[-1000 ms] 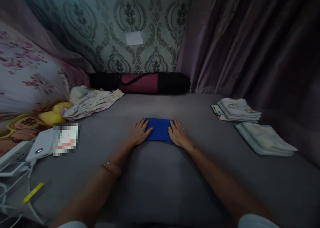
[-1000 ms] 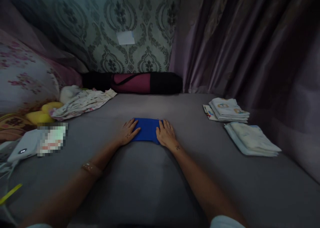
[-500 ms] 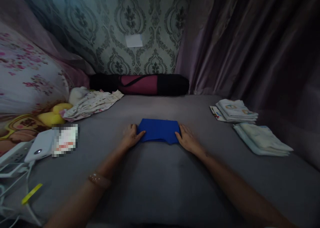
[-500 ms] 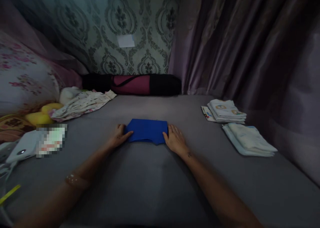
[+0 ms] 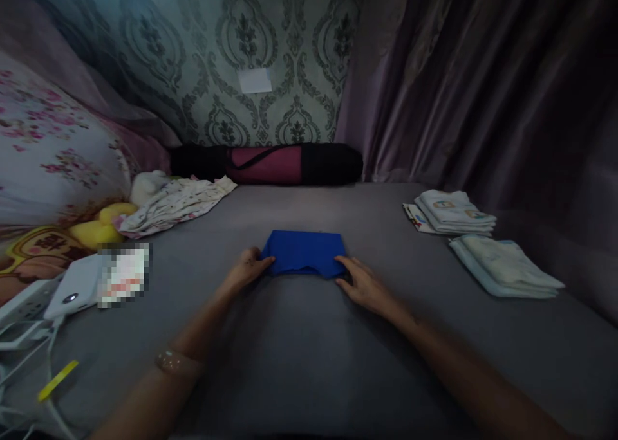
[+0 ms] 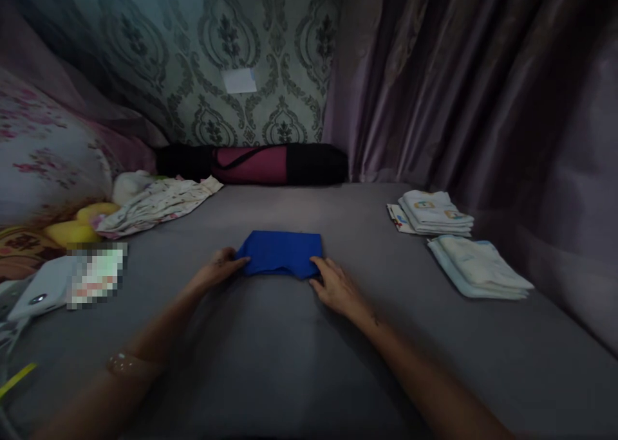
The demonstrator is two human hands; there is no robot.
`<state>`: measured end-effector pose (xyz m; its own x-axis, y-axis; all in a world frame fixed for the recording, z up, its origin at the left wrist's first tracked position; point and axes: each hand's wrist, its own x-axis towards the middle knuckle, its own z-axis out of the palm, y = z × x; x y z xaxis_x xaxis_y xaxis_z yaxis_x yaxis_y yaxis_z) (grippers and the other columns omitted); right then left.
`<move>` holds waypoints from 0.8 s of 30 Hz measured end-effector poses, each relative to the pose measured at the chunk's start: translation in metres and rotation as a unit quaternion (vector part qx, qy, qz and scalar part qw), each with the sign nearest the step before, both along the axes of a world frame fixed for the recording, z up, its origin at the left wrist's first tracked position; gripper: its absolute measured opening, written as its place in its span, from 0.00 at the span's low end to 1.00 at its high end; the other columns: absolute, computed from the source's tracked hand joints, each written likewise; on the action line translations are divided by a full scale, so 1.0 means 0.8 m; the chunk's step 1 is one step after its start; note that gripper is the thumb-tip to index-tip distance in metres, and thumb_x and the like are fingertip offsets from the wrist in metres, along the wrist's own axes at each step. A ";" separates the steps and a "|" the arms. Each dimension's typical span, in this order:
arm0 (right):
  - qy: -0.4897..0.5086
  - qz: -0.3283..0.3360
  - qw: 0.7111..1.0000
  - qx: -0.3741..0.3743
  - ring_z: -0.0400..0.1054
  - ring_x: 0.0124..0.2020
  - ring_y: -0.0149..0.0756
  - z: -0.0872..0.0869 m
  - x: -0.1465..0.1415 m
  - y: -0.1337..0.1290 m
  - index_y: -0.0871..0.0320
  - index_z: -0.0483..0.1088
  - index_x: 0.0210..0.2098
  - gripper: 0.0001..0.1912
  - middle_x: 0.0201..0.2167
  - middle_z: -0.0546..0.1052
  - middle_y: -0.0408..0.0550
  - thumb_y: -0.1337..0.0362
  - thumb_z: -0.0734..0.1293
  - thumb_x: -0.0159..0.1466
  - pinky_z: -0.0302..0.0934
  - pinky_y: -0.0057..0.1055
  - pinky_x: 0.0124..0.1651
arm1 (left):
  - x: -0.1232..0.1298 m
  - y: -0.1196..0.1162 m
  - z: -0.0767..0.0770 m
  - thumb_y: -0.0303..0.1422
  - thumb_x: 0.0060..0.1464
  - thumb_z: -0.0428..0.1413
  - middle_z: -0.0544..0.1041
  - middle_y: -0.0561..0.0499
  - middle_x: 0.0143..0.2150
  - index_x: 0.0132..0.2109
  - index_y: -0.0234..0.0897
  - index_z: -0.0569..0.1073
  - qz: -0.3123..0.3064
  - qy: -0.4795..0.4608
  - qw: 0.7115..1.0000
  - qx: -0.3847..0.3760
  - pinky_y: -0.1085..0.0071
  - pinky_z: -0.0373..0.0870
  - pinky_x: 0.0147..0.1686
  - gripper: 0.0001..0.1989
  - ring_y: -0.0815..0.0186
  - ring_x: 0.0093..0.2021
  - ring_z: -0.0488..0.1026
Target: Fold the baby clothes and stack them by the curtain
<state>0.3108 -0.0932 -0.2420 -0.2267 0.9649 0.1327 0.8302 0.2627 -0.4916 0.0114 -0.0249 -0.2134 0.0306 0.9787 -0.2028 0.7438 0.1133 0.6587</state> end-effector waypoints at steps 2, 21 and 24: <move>0.020 0.010 1.000 -0.004 0.68 0.46 0.37 -0.005 0.003 0.004 0.56 0.63 0.58 0.24 0.48 0.71 0.53 0.63 0.63 0.63 0.62 0.34 0.49 | 0.001 -0.005 0.001 0.45 0.49 0.54 0.69 0.55 0.27 0.50 0.33 0.65 -0.005 -0.056 0.998 0.003 0.72 0.63 0.27 0.25 0.66 0.27 0.70; 0.004 0.009 0.996 0.089 0.66 0.42 0.37 0.030 0.014 0.009 0.57 0.70 0.46 0.16 0.39 0.70 0.51 0.67 0.55 0.65 0.60 0.33 0.49 | 0.003 -0.019 0.011 0.30 0.48 0.53 0.69 0.45 0.40 0.43 0.37 0.76 -0.134 0.035 0.955 0.263 0.62 0.67 0.46 0.14 0.59 0.43 0.68; 0.058 -0.018 0.993 0.104 0.64 0.44 0.36 0.078 0.028 0.001 0.57 0.71 0.39 0.12 0.39 0.69 0.50 0.66 0.57 0.63 0.59 0.32 0.50 | 0.009 -0.028 0.050 0.39 0.47 0.58 0.70 0.44 0.47 0.38 0.40 0.77 -0.114 -0.069 0.952 0.277 0.62 0.67 0.49 0.11 0.55 0.51 0.66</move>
